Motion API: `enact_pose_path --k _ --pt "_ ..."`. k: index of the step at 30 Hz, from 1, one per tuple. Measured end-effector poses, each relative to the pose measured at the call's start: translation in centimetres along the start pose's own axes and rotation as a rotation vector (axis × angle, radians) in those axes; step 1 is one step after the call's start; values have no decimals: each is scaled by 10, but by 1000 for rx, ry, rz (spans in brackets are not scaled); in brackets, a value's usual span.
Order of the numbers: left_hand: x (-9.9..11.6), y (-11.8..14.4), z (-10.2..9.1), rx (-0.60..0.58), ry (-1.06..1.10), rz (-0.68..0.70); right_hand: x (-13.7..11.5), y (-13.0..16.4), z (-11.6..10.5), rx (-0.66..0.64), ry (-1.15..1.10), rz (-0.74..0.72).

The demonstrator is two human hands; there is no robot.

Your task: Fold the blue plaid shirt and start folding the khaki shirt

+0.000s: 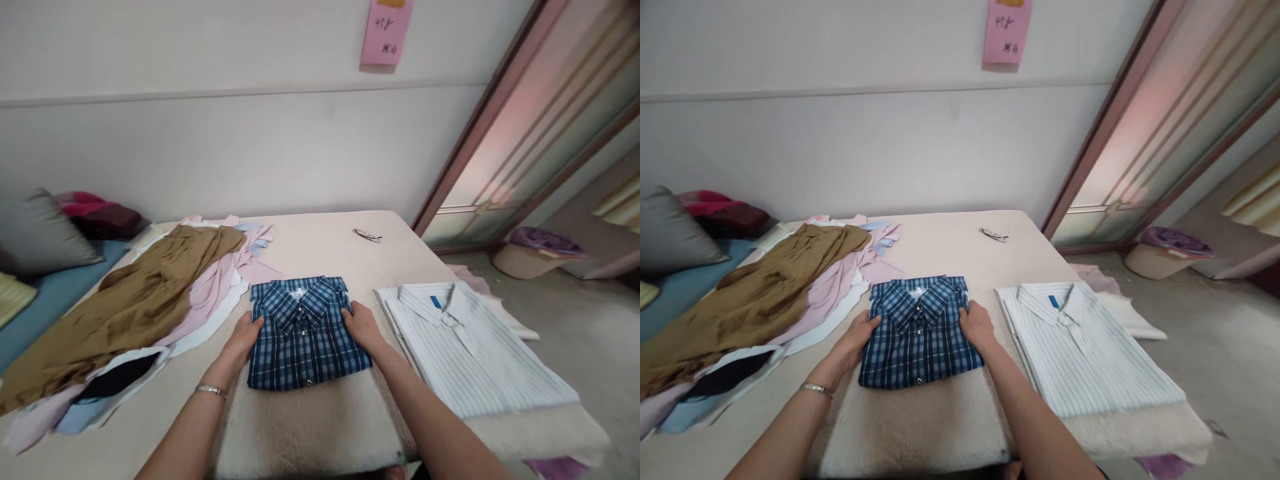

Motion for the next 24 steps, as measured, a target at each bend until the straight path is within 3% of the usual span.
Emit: enact_pose_path --k 6,9,12,16,20,22,24 --pt "30 22 15 -206 176 56 -13 9 -33 46 30 -36" --pt "45 44 26 -275 233 52 -12 21 -66 98 46 -90" --pt "62 71 54 -350 259 54 6 37 -109 146 74 -121" --pt "98 115 123 -394 237 223 59 62 -178 219 175 -97" --pt "124 156 211 -407 163 436 138 76 -242 266 276 -91" --pt "123 169 253 -393 111 516 183 78 -258 274 299 -101" --pt "108 175 291 -360 14 547 230 78 -256 248 305 -57"
Point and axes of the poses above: each hand's wrist, its own y-axis away from the middle knuckle, its own z-axis out of the palm, x = y × z, the point moved 6 cm from there along -y, towards the middle knuckle, and after that the axes turned 12 degrees about -z, right-handed, at the moved point
